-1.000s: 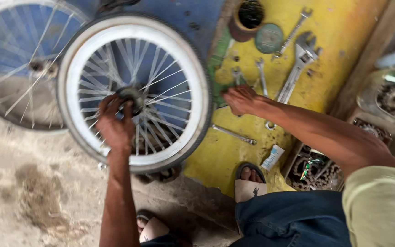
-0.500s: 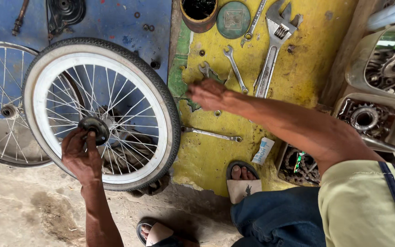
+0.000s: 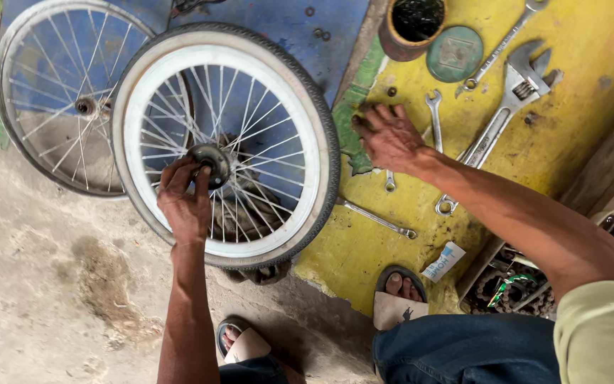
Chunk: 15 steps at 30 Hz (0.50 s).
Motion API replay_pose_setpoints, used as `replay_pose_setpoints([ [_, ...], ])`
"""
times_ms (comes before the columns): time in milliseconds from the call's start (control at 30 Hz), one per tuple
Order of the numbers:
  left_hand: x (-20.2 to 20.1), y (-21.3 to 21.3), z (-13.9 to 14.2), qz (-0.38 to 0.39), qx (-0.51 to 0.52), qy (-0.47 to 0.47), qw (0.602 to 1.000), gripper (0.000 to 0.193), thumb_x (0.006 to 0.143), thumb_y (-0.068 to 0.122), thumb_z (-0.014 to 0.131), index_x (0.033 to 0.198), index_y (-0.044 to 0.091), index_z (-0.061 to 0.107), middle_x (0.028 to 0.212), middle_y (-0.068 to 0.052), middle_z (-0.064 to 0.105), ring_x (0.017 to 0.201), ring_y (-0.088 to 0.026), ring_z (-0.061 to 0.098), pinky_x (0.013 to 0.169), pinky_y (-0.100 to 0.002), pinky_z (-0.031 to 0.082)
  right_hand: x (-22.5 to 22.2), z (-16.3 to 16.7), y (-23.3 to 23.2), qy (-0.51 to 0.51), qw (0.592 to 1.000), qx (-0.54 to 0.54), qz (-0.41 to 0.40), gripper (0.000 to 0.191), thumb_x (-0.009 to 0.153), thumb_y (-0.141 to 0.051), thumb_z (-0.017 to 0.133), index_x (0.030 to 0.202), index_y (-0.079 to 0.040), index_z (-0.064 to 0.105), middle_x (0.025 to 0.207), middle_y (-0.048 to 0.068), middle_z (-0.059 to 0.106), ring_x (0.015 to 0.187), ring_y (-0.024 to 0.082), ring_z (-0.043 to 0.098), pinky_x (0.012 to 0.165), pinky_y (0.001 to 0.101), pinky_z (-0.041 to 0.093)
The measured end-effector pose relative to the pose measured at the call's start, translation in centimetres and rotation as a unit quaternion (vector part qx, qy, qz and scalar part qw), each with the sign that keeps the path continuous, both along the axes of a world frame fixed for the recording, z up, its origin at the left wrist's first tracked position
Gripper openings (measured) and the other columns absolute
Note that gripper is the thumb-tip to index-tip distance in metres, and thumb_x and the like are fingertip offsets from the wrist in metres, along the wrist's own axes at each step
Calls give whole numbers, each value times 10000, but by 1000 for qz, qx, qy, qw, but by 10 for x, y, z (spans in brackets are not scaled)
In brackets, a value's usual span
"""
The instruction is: The person works on a bicycle wheel hub, applying grease and inserting small metal parts. They use their hands to manipulate the hub and occasionally reach for tools on the workbench.
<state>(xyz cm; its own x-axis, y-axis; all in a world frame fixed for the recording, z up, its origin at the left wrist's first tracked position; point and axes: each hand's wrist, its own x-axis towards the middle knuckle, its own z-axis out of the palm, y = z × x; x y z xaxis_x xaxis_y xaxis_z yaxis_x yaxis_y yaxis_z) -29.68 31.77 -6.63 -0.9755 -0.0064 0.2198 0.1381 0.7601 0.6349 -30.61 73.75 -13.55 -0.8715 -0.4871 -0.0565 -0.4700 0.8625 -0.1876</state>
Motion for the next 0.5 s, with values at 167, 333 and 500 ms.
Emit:
replay_pose_setpoints([
  [167,-3,-13,9,30,-21,-21,999,109,949,107,766,1032,38,785,1145,-154,737,946,-271,762,781,-335,665,-4,10,-12,19,998,45,26,476,893,-285,641,1312,-59,640,1448,116,514,1334,258,427,914,485,394],
  [333,6,-20,24,30,-19,5,999,154,898,116,793,1031,39,779,1126,-120,733,918,-296,756,832,-386,624,-2,18,-29,23,996,77,49,424,918,-332,634,1260,-82,662,1427,109,529,1352,256,419,975,519,376],
  [500,9,-32,37,50,-31,-17,998,129,910,145,770,1021,81,780,1138,-104,731,882,-291,751,810,-394,610,12,28,-54,74,989,106,77,512,896,-350,652,1304,-40,651,1447,129,526,1327,270,427,939,521,375],
])
